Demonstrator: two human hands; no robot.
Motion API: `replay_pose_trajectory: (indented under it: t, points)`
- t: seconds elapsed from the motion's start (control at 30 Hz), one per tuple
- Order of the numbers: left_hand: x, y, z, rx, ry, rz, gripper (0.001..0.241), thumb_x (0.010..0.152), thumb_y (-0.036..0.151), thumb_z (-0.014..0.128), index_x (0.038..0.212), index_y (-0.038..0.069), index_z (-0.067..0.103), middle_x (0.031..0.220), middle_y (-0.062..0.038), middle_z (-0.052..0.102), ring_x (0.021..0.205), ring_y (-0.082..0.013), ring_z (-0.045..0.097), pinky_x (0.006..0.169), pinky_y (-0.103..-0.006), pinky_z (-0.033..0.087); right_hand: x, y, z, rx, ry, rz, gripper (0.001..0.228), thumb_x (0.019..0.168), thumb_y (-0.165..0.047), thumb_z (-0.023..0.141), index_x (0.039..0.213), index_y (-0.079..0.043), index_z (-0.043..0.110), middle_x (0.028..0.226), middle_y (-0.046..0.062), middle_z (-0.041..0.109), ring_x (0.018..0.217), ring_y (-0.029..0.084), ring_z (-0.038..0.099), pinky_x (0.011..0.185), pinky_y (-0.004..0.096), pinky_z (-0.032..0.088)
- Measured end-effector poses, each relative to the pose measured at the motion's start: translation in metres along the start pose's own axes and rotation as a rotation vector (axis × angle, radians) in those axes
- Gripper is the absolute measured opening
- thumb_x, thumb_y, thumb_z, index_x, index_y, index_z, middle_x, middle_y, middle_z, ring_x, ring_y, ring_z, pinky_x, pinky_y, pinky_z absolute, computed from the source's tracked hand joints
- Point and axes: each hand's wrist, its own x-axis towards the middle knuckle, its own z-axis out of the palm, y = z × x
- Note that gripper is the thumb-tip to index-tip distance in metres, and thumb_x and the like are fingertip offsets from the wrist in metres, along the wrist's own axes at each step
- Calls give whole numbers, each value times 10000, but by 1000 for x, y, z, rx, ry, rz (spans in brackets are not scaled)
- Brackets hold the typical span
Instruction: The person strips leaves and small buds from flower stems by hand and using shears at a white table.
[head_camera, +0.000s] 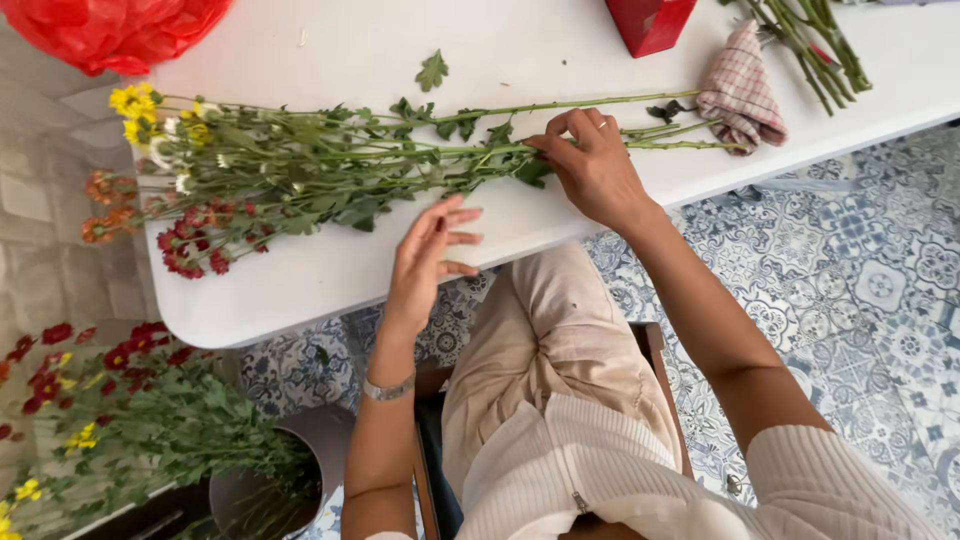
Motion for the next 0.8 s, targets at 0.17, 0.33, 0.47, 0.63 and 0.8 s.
replay_pose_trajectory:
  t: [0.17, 0.33, 0.47, 0.63, 0.8]
  points:
    - [27, -12, 16, 1320, 87, 811, 343, 1027, 83, 552, 1348, 133, 664, 1251, -63, 663, 1168, -242, 574, 900, -384, 509, -8, 9, 5, -74, -43, -51, 192, 945, -42, 739, 1121, -102, 784, 1026, 41, 621, 985, 240, 583, 940, 390, 430]
    - [60, -22, 19, 1603, 154, 818, 407, 932, 107, 746, 1335, 125, 686, 1374, -127, 628, 1351, -314, 505, 1131, -633, 289, -20, 44, -35, -90, -103, 107, 386, 908, -123, 811, 1285, -149, 737, 1263, 69, 673, 1285, 343, 551, 1056, 531, 378]
    - [68, -21, 21, 1649, 157, 742, 235, 991, 223, 736, 1223, 186, 740, 1261, -26, 656, 1238, -285, 553, 1113, -728, 248, -50, 124, -94, -212, -42, 377, 436, 934, 63, 823, 1354, 37, 710, 1264, 299, 695, 1140, 435, 646, 1003, 557, 534]
    - [94, 1, 37, 1691, 235, 853, 140, 979, 253, 796, 902, 173, 711, 968, -16, 606, 996, -266, 551, 995, -586, 311, -87, 177, -98, -226, -114, 507, 505, 981, -130, 823, 1438, 13, 662, 1309, 333, 662, 1162, 458, 648, 877, 549, 549]
    - [134, 5, 48, 1778, 205, 840, 132, 953, 259, 793, 882, 169, 726, 875, -10, 576, 902, -240, 485, 771, -404, 354, -82, 187, -95, -228, -54, 551, 424, 1002, -209, 867, 1342, 16, 751, 935, 146, 777, 676, 221, 649, 620, 372, 483]
